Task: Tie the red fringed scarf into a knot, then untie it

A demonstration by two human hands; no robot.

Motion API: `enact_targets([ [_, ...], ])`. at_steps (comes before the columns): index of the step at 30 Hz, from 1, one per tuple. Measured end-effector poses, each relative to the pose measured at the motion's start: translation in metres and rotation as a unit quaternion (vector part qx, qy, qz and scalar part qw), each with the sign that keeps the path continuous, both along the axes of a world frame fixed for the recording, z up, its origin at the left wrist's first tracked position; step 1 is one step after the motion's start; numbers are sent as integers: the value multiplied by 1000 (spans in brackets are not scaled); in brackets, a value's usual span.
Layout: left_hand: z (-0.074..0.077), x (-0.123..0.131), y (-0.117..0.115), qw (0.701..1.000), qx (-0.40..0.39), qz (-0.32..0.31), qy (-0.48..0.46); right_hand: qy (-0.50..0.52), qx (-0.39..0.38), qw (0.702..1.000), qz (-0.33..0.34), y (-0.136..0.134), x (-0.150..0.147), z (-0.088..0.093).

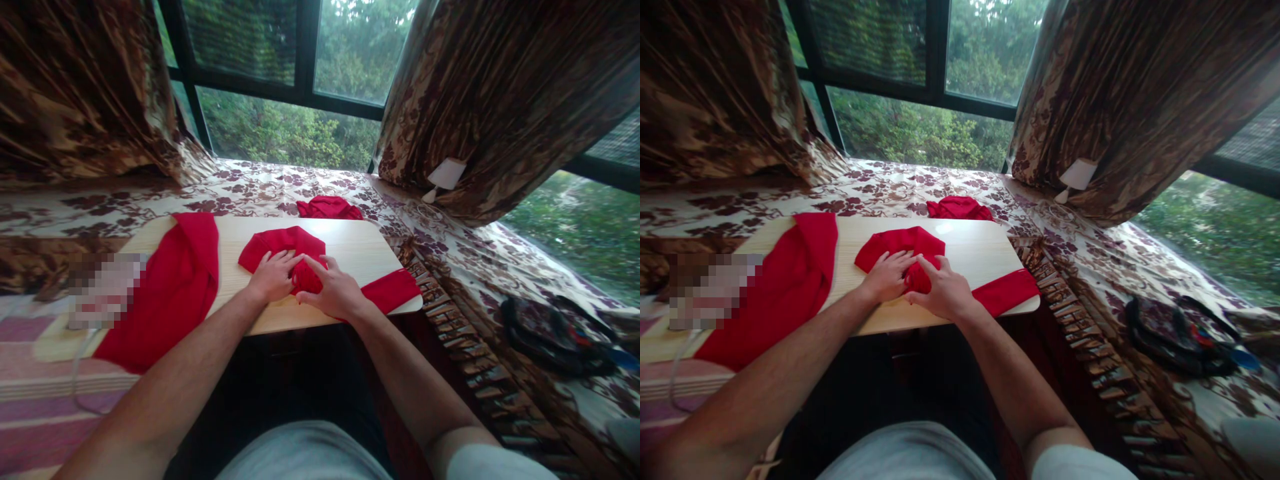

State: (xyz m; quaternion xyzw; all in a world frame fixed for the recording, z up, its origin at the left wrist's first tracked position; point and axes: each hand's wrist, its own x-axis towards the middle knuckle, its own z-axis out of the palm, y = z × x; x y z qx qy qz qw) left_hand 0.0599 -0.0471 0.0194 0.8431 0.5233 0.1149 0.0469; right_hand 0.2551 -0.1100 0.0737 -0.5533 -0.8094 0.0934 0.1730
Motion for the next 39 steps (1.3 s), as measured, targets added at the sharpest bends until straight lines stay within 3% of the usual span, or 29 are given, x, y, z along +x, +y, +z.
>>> enact_targets([
  [3,0,0,-1,1000,3,-1,-5,0,-5,998,70,6,-7,-5],
  [6,-1,0,-2,1000,10,-1,-13,71,-13,994,82,29,-7,-11],
  [9,-2,0,-2,998,24,5,-50,225,-17,974,3,60,3,-12],
  [12,-1,0,-4,994,41,9,-100,363,-35,926,-99,85,15,-13],
  [15,0,-1,-6,992,49,-3,-118,429,-71,893,-116,97,22,-25],
  [22,-1,1,-5,991,72,-46,-100,430,-66,896,-96,104,26,-57],
  [31,-1,-4,-4,983,84,-95,-129,431,-50,899,-63,107,27,-63],
  [39,3,-1,-6,985,96,-64,-126,413,-39,908,-55,108,28,-65],
])
